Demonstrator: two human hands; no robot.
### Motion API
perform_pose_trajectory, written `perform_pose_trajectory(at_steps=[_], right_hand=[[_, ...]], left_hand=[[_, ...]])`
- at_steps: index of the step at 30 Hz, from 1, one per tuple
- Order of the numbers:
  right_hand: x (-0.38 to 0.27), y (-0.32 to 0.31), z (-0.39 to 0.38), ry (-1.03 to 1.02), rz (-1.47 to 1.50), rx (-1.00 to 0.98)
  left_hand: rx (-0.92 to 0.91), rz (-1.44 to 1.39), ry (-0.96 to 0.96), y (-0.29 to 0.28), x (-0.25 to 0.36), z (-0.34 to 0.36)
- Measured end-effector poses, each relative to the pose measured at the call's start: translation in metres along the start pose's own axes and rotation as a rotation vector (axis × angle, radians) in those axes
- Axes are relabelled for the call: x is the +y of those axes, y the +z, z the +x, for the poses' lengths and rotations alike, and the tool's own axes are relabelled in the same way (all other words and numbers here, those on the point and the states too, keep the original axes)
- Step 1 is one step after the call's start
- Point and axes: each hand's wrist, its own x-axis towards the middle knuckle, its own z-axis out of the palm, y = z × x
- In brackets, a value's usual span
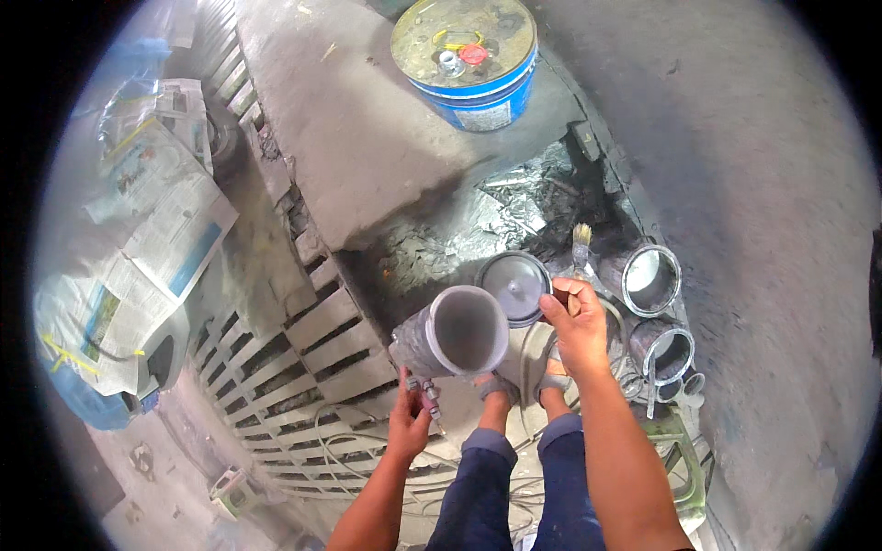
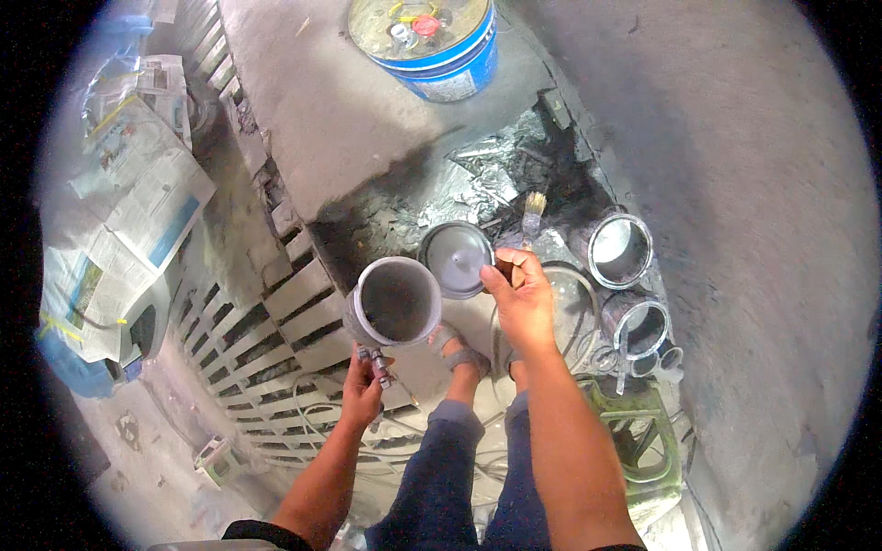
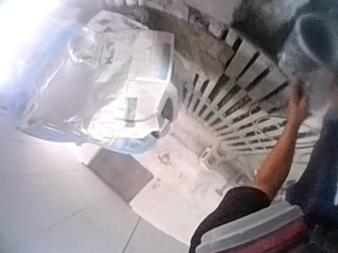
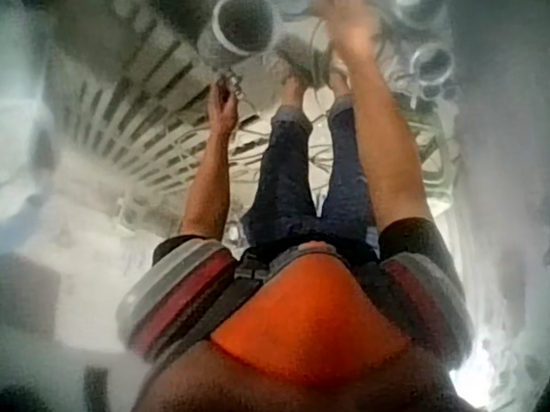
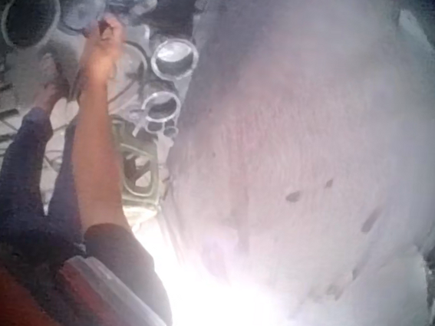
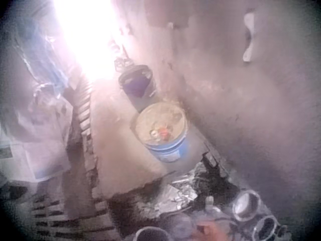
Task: The person spray paints the hood of a silver car with a silver paint using a spray gun. The person then refills the spray gun from a bucket and stirs the paint with a stick before resuming painting.
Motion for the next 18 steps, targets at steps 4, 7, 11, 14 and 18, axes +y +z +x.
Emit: perform_pose_trajectory(at_steps=[4, 7, 11, 14, 18], right_hand=[[0.0, 0.0, -0.002, 0.002, -0.055, -0.029], [-0.001, 0.006, -0.006, -0.003, -0.127, 0.006], [0.017, 0.004, -0.008, -0.006, -0.068, -0.049], [0.02, 0.006, -0.009, -0.023, -0.089, -0.05], [0.018, 0.012, -0.012, 0.003, -0.11, -0.033]], left_hand=[[0.099, 0.112, -0.016, -0.004, 0.004, -0.009], [0.187, 0.234, 0.048, -0.004, 0.009, -0.014], [0.294, 0.442, 0.155, -0.01, 0.003, -0.021], [0.324, 0.615, 0.165, -0.008, 0.012, -0.026], [0.354, 0.718, 0.182, -0.003, 0.026, -0.031]])
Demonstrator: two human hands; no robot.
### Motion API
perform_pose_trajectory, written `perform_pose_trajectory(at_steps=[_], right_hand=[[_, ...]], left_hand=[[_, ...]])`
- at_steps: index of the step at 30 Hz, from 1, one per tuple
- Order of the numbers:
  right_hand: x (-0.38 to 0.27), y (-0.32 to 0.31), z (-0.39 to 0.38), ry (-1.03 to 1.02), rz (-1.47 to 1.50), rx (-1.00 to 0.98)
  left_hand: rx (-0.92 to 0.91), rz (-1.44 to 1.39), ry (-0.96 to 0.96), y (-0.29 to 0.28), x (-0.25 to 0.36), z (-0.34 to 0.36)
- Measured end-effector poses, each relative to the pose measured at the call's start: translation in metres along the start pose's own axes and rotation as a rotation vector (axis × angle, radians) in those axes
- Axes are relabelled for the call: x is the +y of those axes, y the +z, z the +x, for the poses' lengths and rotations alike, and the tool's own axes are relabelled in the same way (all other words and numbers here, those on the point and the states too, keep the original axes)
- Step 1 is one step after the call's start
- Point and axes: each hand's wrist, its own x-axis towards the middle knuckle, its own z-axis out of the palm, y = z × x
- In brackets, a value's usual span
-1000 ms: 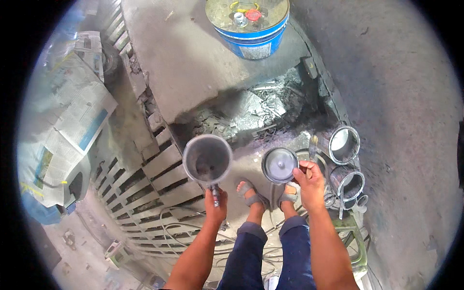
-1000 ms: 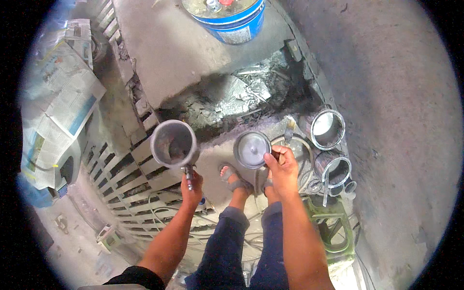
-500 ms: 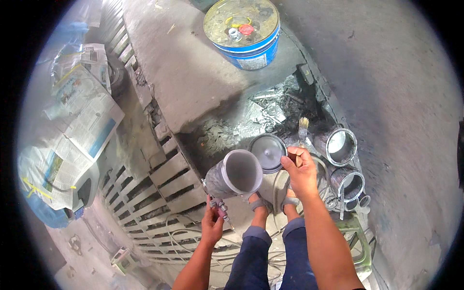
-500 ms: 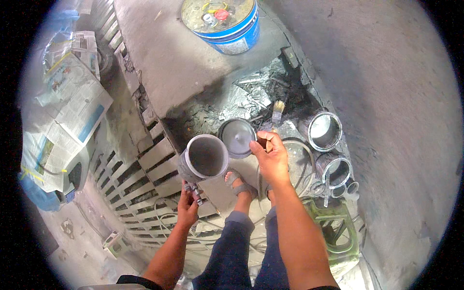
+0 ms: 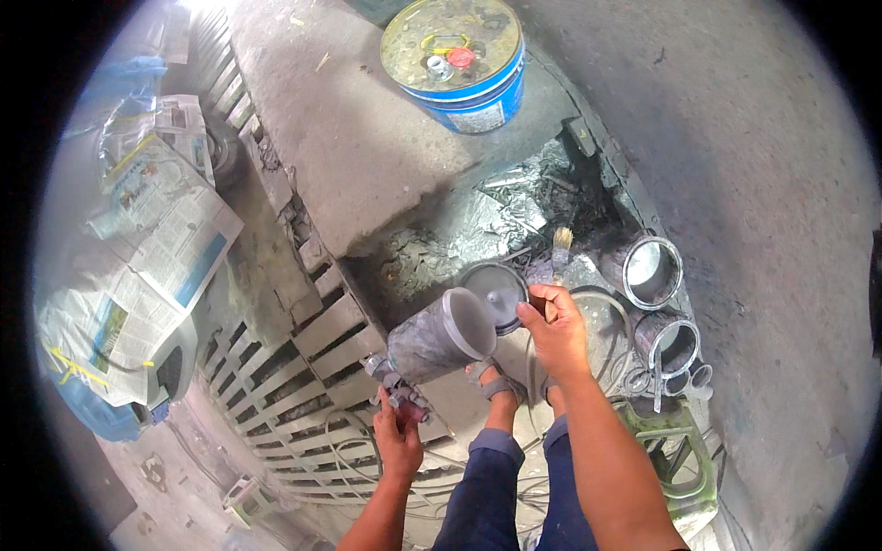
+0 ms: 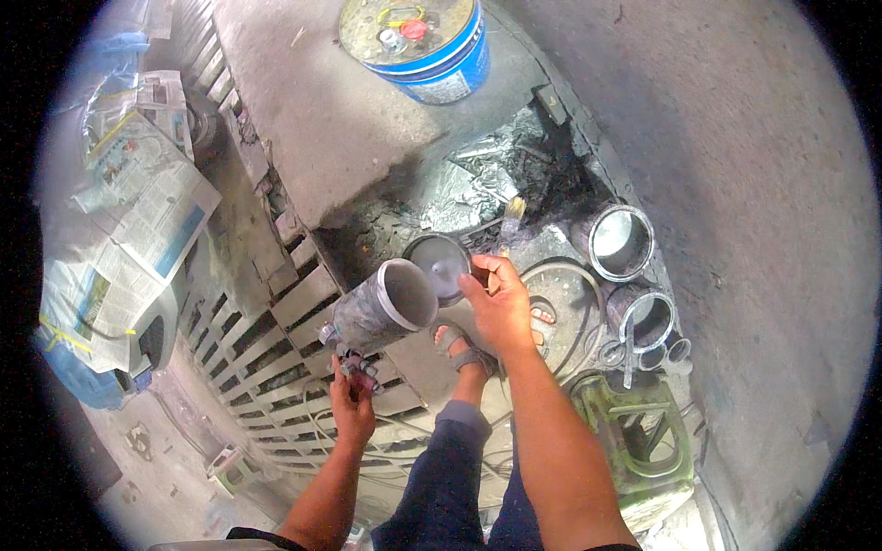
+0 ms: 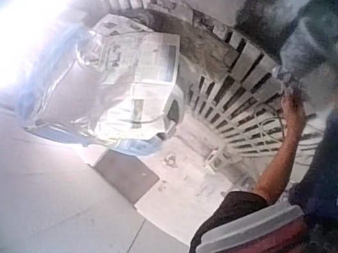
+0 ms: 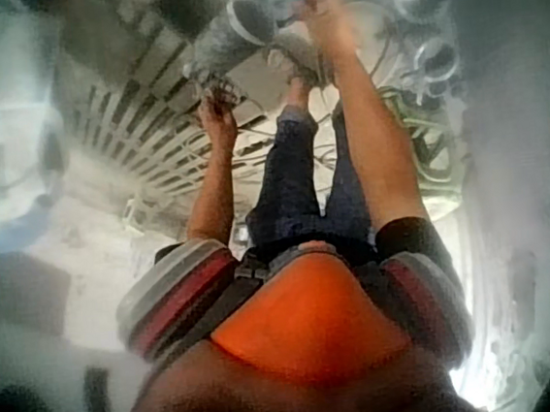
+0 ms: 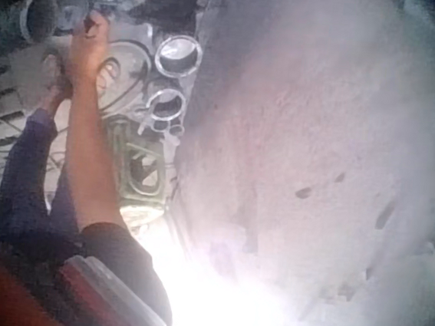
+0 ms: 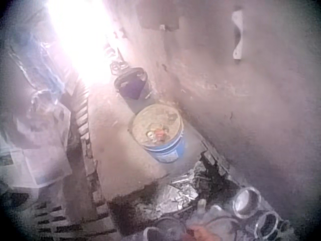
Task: The person spray paints the hood of a silver car with a silver paint using a spray gun. The person then refills the spray gun from a bucket and stirs the paint with a stick before resuming painting.
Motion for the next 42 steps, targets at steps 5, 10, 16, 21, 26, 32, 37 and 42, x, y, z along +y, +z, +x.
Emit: perform_pose_trajectory(at_steps=[5, 10, 16, 21, 26, 32, 37, 42], right_hand=[[0.002, 0.004, 0.0, 0.042, 0.013, 0.002], [0.005, 0.009, 0.0, 0.029, -0.017, -0.009], [0.006, 0.012, -0.001, 0.024, 0.005, -0.009], [0.004, 0.015, -0.002, 0.042, 0.0, -0.007], [-0.001, 0.018, -0.005, 0.065, 0.037, 0.01], [0.001, 0.018, -0.012, 0.072, 0.054, 0.015], [0.004, 0.016, -0.022, 0.096, 0.028, 0.061], [0.012, 0.016, -0.037, 0.102, 0.045, 0.057]], left_hand=[[0.025, 0.011, 0.011, -0.002, 0.007, -0.002], [0.033, 0.045, 0.003, -0.003, 0.009, -0.005], [0.007, 0.011, -0.032, 0.0, -0.006, -0.008], [-0.011, -0.457, -0.083, 0.009, -0.014, -0.001], [-0.14, -0.665, -0.12, 0.01, -0.01, 0.013], [-0.115, -0.697, -0.126, 0.023, 0.015, 0.041], [-0.215, -0.652, -0.131, 0.036, 0.041, 0.071], [-0.152, -0.883, -0.175, 0.043, 0.078, 0.078]])
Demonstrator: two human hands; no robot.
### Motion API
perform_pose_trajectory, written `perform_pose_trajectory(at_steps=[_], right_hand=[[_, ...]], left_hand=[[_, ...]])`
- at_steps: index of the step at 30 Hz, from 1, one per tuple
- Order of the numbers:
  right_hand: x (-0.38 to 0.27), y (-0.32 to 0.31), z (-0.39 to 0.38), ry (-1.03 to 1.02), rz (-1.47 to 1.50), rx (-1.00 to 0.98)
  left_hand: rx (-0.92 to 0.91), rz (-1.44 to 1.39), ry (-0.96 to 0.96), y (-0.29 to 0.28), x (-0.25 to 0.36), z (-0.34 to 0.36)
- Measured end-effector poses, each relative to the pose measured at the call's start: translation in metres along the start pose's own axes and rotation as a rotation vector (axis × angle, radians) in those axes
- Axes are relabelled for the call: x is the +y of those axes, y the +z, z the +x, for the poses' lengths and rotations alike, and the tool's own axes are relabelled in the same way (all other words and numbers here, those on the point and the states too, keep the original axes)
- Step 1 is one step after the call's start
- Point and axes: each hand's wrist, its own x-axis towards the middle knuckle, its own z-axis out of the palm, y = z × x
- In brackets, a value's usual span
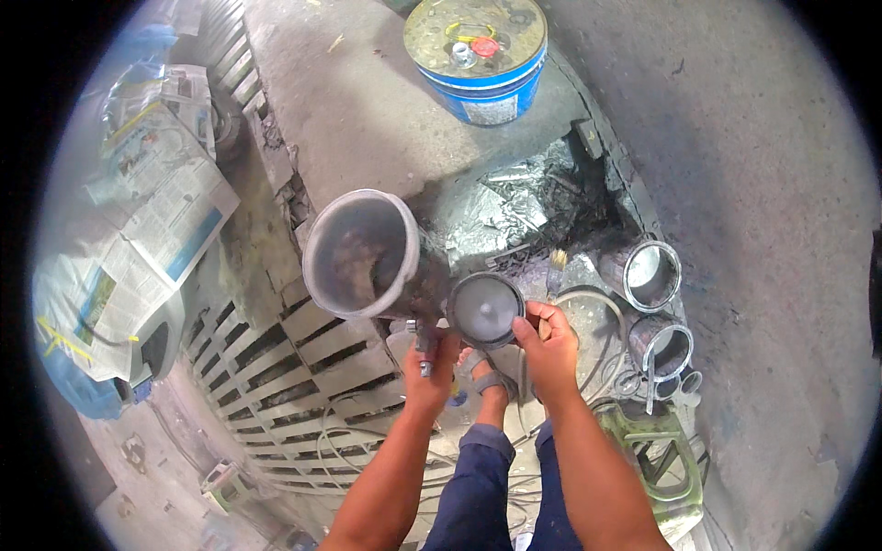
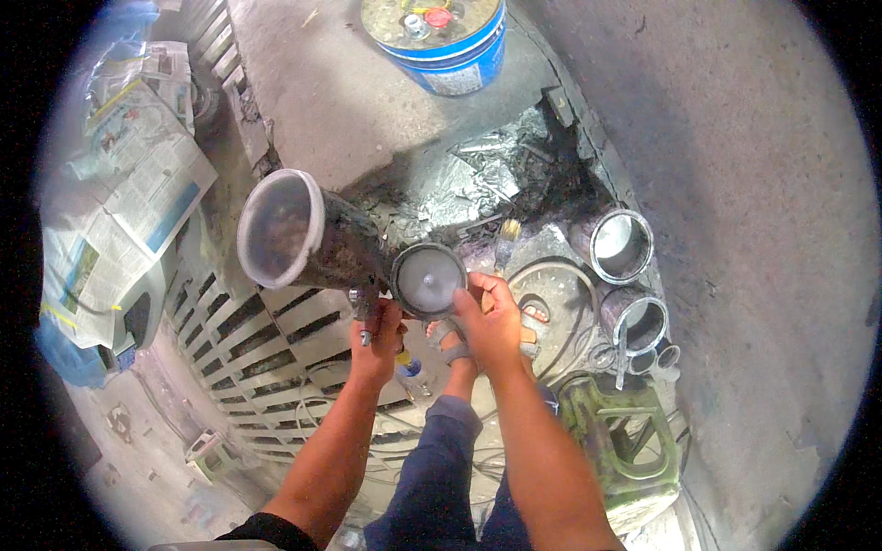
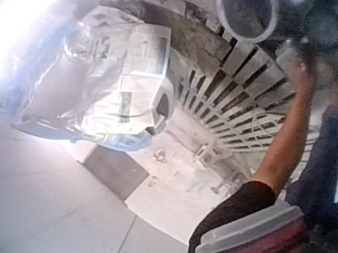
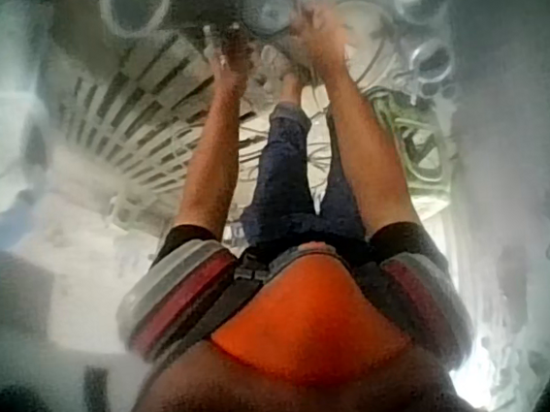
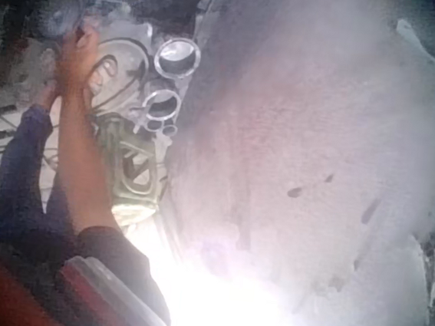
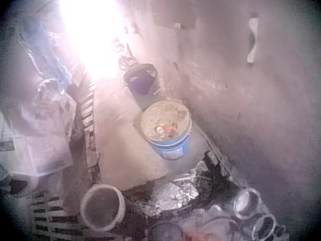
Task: The person spray paints the hood of a silver car with a silver paint using a spray gun. The person then refills the spray gun from a bucket and stirs the paint with a stick before resuming painting.
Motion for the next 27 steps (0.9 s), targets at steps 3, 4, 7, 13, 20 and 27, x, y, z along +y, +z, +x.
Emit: perform_pose_trajectory(at_steps=[3, 4, 7, 13, 20, 27], right_hand=[[-0.001, -0.003, -0.003, 0.028, -0.024, -0.027], [-0.002, -0.006, -0.003, 0.041, -0.034, -0.036], [-0.005, -0.025, -0.003, -0.055, -0.143, -0.068], [-0.076, -0.074, -0.017, -0.16, -0.167, 0.022], [-0.105, -0.039, -0.034, -0.197, 0.064, 0.063], [-0.081, -0.011, -0.054, -0.322, -0.659, -0.104]], left_hand=[[0.043, -0.078, -0.084, 0.009, 0.009, -0.001], [0.063, -0.087, -0.078, 0.011, 0.01, -0.001], [0.105, -0.122, -0.1, 0.014, 0.011, 0.0], [0.127, -0.156, -0.131, 0.013, 0.014, 0.007], [0.154, -0.044, -0.107, 0.023, 0.001, 0.009], [0.088, -0.064, -0.025, 0.032, 0.001, 0.011]])
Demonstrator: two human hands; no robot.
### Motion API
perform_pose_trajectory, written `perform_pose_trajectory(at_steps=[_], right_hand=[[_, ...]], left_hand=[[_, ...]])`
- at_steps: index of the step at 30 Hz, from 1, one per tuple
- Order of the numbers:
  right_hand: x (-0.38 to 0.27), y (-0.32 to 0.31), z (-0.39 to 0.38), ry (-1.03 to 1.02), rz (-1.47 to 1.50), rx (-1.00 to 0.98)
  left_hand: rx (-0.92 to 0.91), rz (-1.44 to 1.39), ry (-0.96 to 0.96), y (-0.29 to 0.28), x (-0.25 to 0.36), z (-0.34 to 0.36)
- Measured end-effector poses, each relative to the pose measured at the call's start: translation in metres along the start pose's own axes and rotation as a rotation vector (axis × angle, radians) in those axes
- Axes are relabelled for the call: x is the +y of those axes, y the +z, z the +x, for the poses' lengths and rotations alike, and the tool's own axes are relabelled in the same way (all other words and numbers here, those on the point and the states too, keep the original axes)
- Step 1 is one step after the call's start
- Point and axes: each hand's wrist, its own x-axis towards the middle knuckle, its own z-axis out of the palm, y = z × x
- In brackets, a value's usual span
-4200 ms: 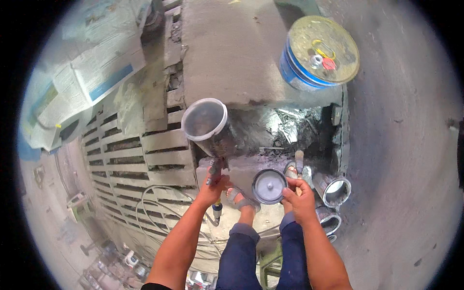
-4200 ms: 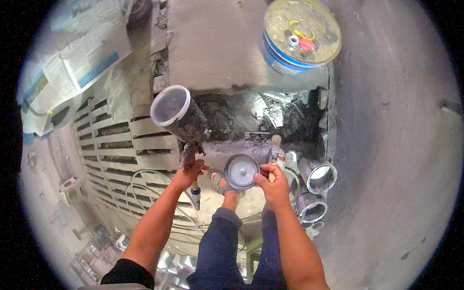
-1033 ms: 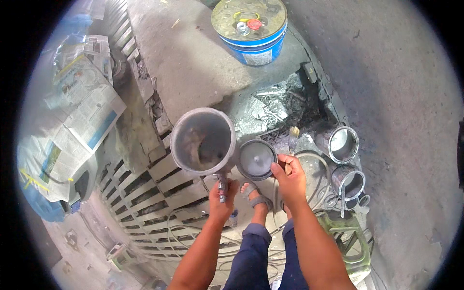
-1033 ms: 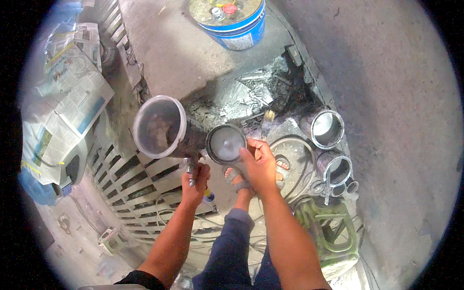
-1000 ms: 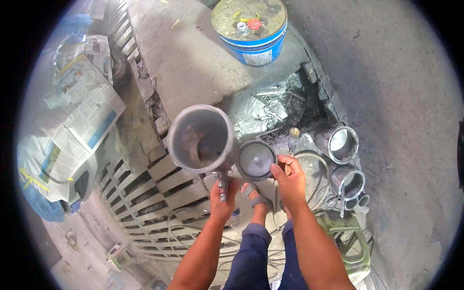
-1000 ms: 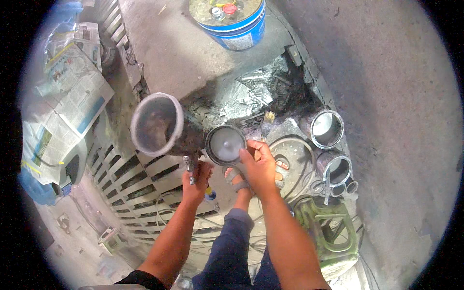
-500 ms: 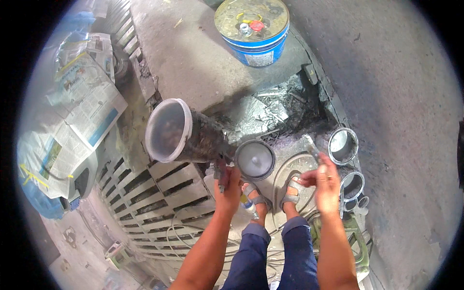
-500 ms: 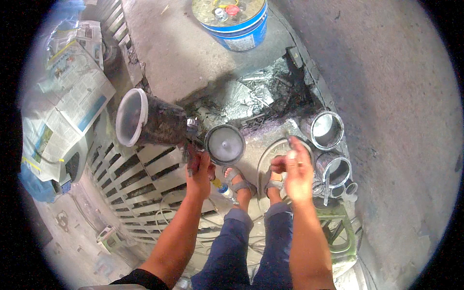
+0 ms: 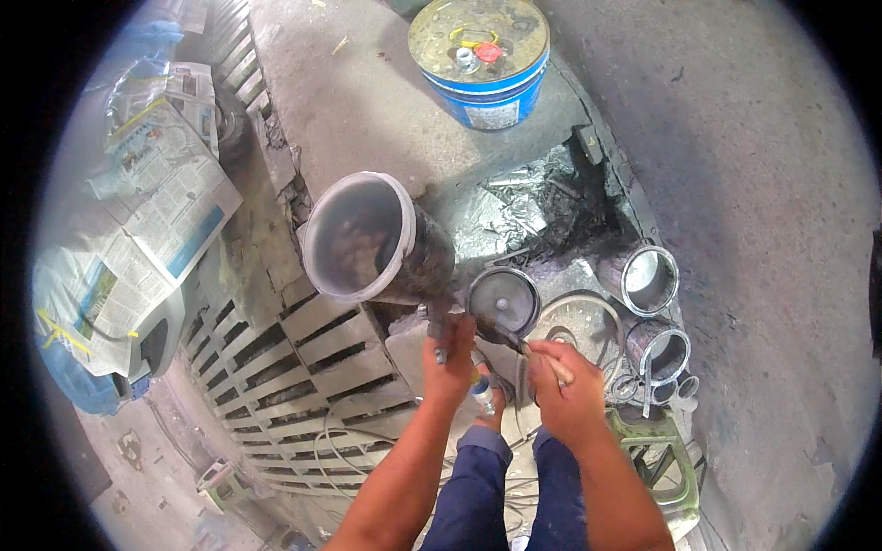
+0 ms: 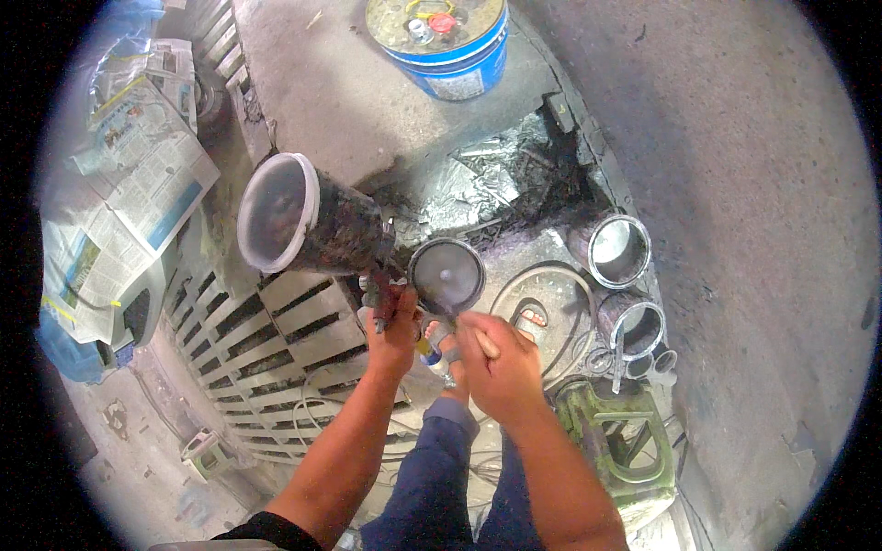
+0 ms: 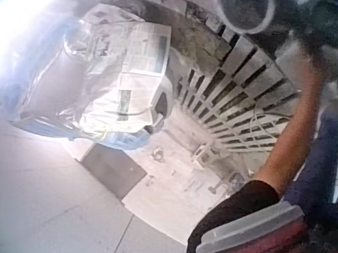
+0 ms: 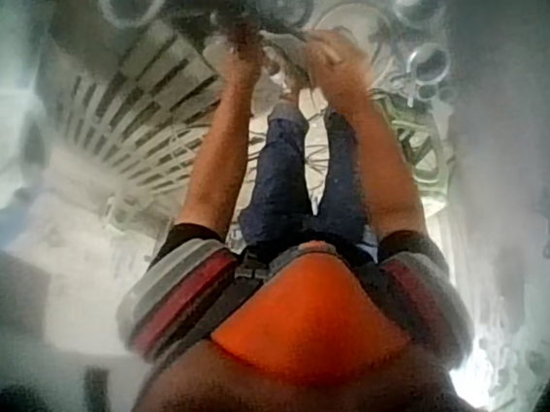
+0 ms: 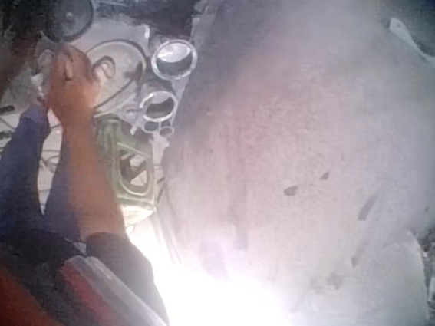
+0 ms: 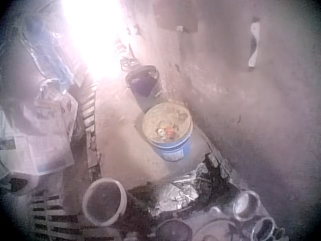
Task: The person spray paints the hood of a silver car with a silver paint using a spray gun. The person then refills the spray gun from a bucket and stirs the paint with a stick before resuming painting.
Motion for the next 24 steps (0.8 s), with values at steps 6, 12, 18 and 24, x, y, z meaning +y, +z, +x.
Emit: perform_pose_trajectory(at_steps=[6, 12, 18, 24], right_hand=[[-0.009, -0.021, 0.032, -0.091, -0.187, 0.112], [-0.006, -0.016, 0.008, -0.243, -0.421, -0.185], [-0.009, -0.014, 0.036, -0.343, -0.309, -0.036], [0.002, -0.037, 0.023, -0.326, -0.359, 0.027]], left_hand=[[-0.077, 0.108, 0.017, -0.003, -0.006, 0.004], [-0.102, 0.161, 0.045, -0.006, -0.001, 0.008], [-0.149, 0.087, -0.024, -0.002, 0.006, 0.009], [-0.182, 0.14, 0.025, -0.008, 0.016, 0.014]])
